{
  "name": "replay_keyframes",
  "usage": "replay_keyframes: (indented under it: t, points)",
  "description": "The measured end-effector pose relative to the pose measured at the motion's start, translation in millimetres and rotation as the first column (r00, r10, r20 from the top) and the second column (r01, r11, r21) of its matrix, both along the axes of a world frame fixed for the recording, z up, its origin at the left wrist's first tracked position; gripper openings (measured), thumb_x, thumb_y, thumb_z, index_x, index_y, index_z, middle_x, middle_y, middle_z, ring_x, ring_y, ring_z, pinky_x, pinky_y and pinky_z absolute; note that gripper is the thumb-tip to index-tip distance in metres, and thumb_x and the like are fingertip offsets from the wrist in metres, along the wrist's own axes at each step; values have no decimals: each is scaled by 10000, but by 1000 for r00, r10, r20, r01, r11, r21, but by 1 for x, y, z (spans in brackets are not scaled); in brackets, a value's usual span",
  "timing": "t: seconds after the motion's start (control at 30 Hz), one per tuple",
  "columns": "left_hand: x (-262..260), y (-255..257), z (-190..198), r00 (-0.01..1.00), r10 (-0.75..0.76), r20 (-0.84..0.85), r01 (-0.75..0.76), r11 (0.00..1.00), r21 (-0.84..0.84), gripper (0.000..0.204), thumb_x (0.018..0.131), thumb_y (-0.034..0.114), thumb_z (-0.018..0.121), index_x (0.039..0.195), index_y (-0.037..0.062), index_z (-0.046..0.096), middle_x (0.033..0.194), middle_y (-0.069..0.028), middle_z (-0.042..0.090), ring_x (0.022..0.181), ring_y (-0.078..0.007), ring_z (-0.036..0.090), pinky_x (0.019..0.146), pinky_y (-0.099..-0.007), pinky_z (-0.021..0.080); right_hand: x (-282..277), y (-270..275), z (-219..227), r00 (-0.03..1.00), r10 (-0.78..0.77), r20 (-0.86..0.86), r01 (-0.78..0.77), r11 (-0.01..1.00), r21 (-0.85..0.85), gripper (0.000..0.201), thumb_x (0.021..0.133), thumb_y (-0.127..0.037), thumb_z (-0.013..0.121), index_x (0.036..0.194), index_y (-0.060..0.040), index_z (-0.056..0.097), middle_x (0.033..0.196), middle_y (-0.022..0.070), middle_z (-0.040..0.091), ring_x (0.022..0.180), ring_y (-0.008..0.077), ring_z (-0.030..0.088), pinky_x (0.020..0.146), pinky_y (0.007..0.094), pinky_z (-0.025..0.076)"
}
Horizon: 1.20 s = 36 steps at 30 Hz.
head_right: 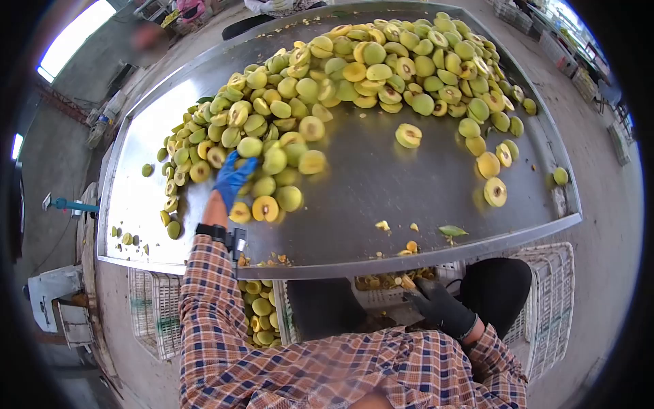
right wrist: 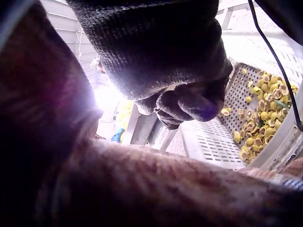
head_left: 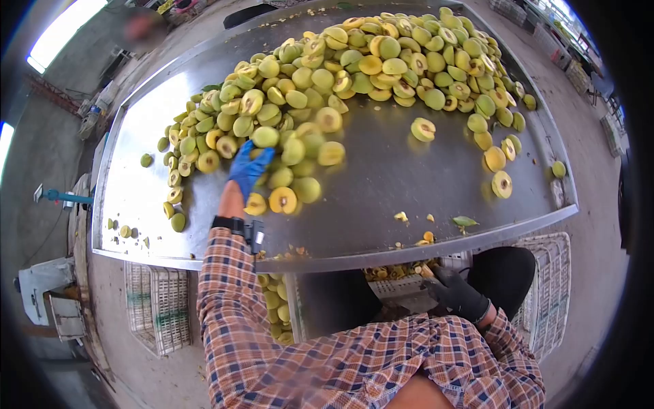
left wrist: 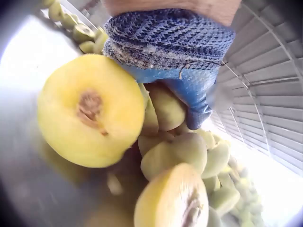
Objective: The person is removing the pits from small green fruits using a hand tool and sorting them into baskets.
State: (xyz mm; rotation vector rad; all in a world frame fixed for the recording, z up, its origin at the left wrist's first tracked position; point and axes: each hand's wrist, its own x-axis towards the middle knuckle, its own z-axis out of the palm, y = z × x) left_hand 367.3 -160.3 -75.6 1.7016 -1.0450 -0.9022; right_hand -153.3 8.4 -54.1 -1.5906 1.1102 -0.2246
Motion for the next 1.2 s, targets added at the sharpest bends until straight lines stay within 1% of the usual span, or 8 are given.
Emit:
replay_keyframes:
  t: [0.1,0.3,0.5,0.6,0.67,0.7,0.77,1.2]
  points:
    - [-95,-1,16,979,-175,-103,175,985,-4,612,794,284,763,1291,51,492,1138,-52,575,972,-148,546,835,-285,478,-8,5,6,999,31,-38,-32,999,-34,254,925,-136,512,1112,34,526,793,110,556,681,170,519,618,306,442]
    - [-210,3,32,779,-494,386,442,869,222,559,784,277,771,1257,92,538,1028,-63,630,907,-129,588,802,-287,496,-22,21,24,997,-42,66,49,992,-112,257,922,-182,547,1069,29,546,763,149,571,697,184,547,633,334,436]
    - [-223,11,-10,960,-179,216,222,955,-198,498,767,364,754,1182,122,622,1003,-80,637,909,-226,629,828,-327,508,-39,26,25,985,-120,128,129,990,-63,227,939,-168,544,1090,2,537,700,52,545,615,115,507,574,283,425]
    - [-232,37,18,931,-143,-336,76,976,-204,421,806,321,731,1145,98,620,935,-49,601,854,-186,613,760,-317,520,-27,15,31,959,-116,257,145,985,-96,238,947,-190,545,1096,-5,532,693,40,536,605,104,511,564,267,422]
    - [-219,42,10,553,-132,-822,16,989,-149,374,872,332,641,1155,92,596,1027,-95,621,911,-203,614,740,-333,529,-16,9,44,903,-238,358,211,971,112,254,954,-210,540,1104,-6,541,689,29,527,598,85,490,555,247,411]
    - [-227,55,22,563,-125,-817,16,990,-140,374,872,332,641,1155,92,596,1027,-95,621,911,-203,614,740,-333,529,-10,7,45,899,-240,366,209,970,123,254,954,-210,540,1104,-6,541,689,29,527,598,85,490,555,247,411]
    - [-255,85,43,-149,-265,-953,176,941,-289,408,907,399,549,1175,92,585,1131,-123,617,976,-265,609,775,-380,537,-1,2,42,854,-194,483,190,980,58,270,959,-221,533,1119,-4,550,677,16,520,600,67,475,554,241,407]
    - [-352,156,62,108,-265,-958,240,942,-233,475,969,411,413,1249,39,509,1208,-157,584,1073,-292,587,928,-459,479,7,23,50,759,-203,618,213,975,59,261,992,-243,485,1111,-19,545,735,-23,525,630,44,470,565,221,400]
